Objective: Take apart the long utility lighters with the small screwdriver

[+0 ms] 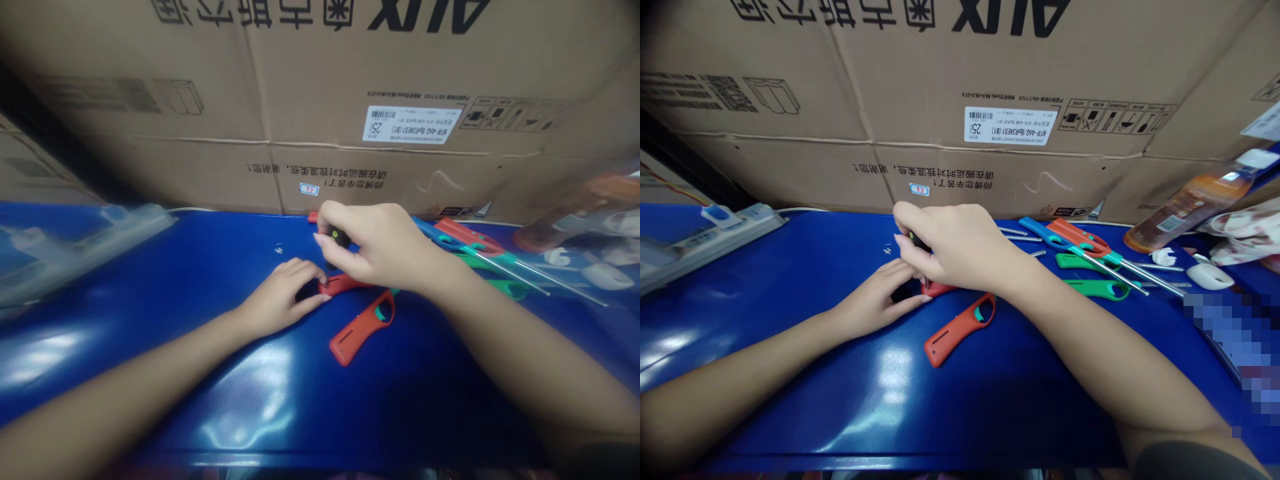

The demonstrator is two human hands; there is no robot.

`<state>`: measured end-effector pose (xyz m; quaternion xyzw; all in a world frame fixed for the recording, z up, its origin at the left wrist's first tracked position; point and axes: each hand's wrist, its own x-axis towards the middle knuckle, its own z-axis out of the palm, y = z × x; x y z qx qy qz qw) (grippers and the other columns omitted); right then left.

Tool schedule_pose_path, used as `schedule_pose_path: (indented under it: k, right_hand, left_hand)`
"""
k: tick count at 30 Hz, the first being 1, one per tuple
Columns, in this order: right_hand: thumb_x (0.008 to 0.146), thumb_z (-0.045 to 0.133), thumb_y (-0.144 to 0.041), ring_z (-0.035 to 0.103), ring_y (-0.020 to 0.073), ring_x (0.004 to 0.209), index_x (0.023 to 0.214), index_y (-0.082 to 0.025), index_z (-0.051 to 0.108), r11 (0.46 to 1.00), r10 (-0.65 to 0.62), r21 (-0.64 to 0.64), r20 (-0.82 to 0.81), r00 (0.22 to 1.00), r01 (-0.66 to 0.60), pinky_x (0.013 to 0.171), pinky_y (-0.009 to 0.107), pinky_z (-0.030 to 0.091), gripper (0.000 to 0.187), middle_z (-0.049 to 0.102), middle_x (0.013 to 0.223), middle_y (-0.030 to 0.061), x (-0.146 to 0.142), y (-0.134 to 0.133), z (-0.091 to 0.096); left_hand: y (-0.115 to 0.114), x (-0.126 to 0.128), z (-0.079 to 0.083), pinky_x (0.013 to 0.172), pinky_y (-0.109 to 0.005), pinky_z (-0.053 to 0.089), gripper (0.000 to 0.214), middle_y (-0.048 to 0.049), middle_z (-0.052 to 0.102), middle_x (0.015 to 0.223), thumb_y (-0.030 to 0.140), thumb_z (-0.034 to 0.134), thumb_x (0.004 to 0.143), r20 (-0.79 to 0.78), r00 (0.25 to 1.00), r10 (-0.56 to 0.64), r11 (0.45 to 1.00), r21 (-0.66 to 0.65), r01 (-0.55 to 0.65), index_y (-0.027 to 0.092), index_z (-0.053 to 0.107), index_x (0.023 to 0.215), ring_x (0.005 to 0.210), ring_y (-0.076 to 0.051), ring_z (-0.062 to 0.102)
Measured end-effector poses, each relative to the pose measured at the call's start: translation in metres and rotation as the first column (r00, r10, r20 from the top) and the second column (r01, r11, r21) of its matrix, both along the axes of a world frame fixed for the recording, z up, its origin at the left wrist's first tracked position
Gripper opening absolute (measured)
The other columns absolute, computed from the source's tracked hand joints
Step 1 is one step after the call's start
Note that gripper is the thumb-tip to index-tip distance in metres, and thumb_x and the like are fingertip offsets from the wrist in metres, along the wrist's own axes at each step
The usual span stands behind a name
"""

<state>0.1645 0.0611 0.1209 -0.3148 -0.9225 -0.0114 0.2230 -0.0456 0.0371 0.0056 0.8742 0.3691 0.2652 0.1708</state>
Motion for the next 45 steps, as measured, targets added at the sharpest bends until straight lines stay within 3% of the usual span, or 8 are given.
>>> schedule_pose_path:
  k: [3, 8, 13, 17, 31, 35, 40, 45]
  right_hand:
    - [0.095, 0.046, -0.03, 0.058, 0.0161, 0.068, 0.113, -0.018, 0.054, 1.0, -0.001, -0.001, -0.022, 1.0, 0.001, 0.059, 0.027, 0.031, 0.023, 0.072, 0.103, 0.0048, -0.0016, 0.0017, -0.0024]
    - [0.096, 0.048, -0.035, 0.059, 0.0171, 0.069, 0.102, -0.018, 0.057, 0.999, -0.027, 0.024, -0.005, 1.0, 0.028, 0.06, 0.028, 0.033, 0.02, 0.072, 0.092, 0.0038, -0.0012, 0.0041, -0.0037]
    - [0.092, 0.049, -0.025, 0.064, 0.0175, 0.084, 0.11, -0.017, 0.057, 0.998, 0.067, 0.009, -0.051, 0.996, -0.066, 0.065, 0.028, 0.037, 0.022, 0.071, 0.106, 0.0059, -0.0007, 0.0028, -0.0037]
    - [0.097, 0.05, -0.043, 0.06, 0.0161, 0.068, 0.104, -0.017, 0.059, 1.0, -0.018, 0.006, 0.009, 1.0, 0.017, 0.061, 0.028, 0.034, 0.029, 0.072, 0.089, 0.0031, -0.0023, 0.0019, -0.0034]
    - [0.089, 0.047, -0.025, 0.061, 0.0157, 0.075, 0.104, -0.018, 0.06, 0.999, 0.05, 0.016, 0.01, 0.999, -0.05, 0.059, 0.028, 0.03, 0.021, 0.072, 0.095, 0.0031, 0.0027, 0.0007, 0.0034]
    - [0.095, 0.047, -0.04, 0.056, 0.0153, 0.064, 0.095, -0.02, 0.062, 0.996, 0.064, 0.059, 0.044, 0.997, -0.066, 0.057, 0.028, 0.026, 0.025, 0.069, 0.075, 0.0, 0.0025, 0.0, 0.0023]
    - [0.092, 0.045, -0.028, 0.058, 0.0147, 0.067, 0.112, -0.018, 0.058, 0.993, 0.101, 0.049, 0.035, 0.994, -0.103, 0.058, 0.027, 0.027, 0.026, 0.072, 0.09, 0.0028, 0.0003, -0.002, -0.0005]
    - [0.096, 0.043, -0.038, 0.058, 0.0163, 0.064, 0.104, -0.018, 0.061, 0.997, 0.032, 0.062, 0.061, 0.998, -0.036, 0.057, 0.027, 0.025, 0.028, 0.072, 0.079, 0.0025, 0.0003, -0.002, 0.0007]
  left_hand:
    - [0.0005, 0.0003, 0.0002, 0.101, -0.046, 0.046, 0.025, -0.0088, 0.068, 0.119, 0.041, 0.06, 0.098, -0.013, 1.0, -0.003, 1.0, -0.003, 0.003, 0.023, 0.061, 0.115, 0.111, -0.027, 0.06]
    - [0.0003, 0.0006, 0.0017, 0.098, -0.044, 0.047, 0.022, -0.0076, 0.068, 0.113, 0.041, 0.06, 0.098, -0.007, 1.0, -0.002, 1.0, -0.01, 0.002, 0.022, 0.061, 0.109, 0.107, -0.025, 0.061]
    - [-0.0011, 0.0007, 0.0017, 0.1, -0.046, 0.046, 0.03, -0.0095, 0.067, 0.121, 0.042, 0.06, 0.098, -0.022, 1.0, 0.008, 1.0, -0.003, -0.008, 0.022, 0.059, 0.12, 0.112, -0.027, 0.06]
    - [-0.001, 0.0009, 0.0008, 0.099, -0.045, 0.047, 0.025, -0.0086, 0.067, 0.118, 0.041, 0.06, 0.098, -0.011, 1.0, 0.008, 1.0, 0.006, -0.008, 0.022, 0.06, 0.114, 0.111, -0.026, 0.061]
    - [-0.0012, 0.0008, 0.0019, 0.1, -0.046, 0.047, 0.028, -0.0089, 0.069, 0.116, 0.041, 0.061, 0.097, 0.011, 1.0, 0.004, 1.0, -0.01, -0.004, 0.022, 0.062, 0.118, 0.109, -0.026, 0.062]
    - [-0.0014, 0.0004, 0.0017, 0.097, -0.046, 0.049, 0.029, -0.0092, 0.069, 0.116, 0.041, 0.061, 0.097, 0.01, 1.0, 0.011, 1.0, 0.015, -0.011, 0.021, 0.061, 0.118, 0.109, -0.027, 0.062]
    - [-0.0007, 0.0006, 0.0007, 0.095, -0.045, 0.05, 0.028, -0.0087, 0.069, 0.112, 0.041, 0.062, 0.096, 0.016, 1.0, 0.013, 1.0, 0.016, -0.013, 0.021, 0.061, 0.116, 0.105, -0.027, 0.063]
    - [-0.0006, 0.0011, 0.0005, 0.096, -0.045, 0.049, 0.028, -0.0084, 0.069, 0.114, 0.041, 0.061, 0.097, 0.019, 1.0, 0.01, 1.0, 0.012, -0.01, 0.022, 0.061, 0.118, 0.107, -0.027, 0.063]
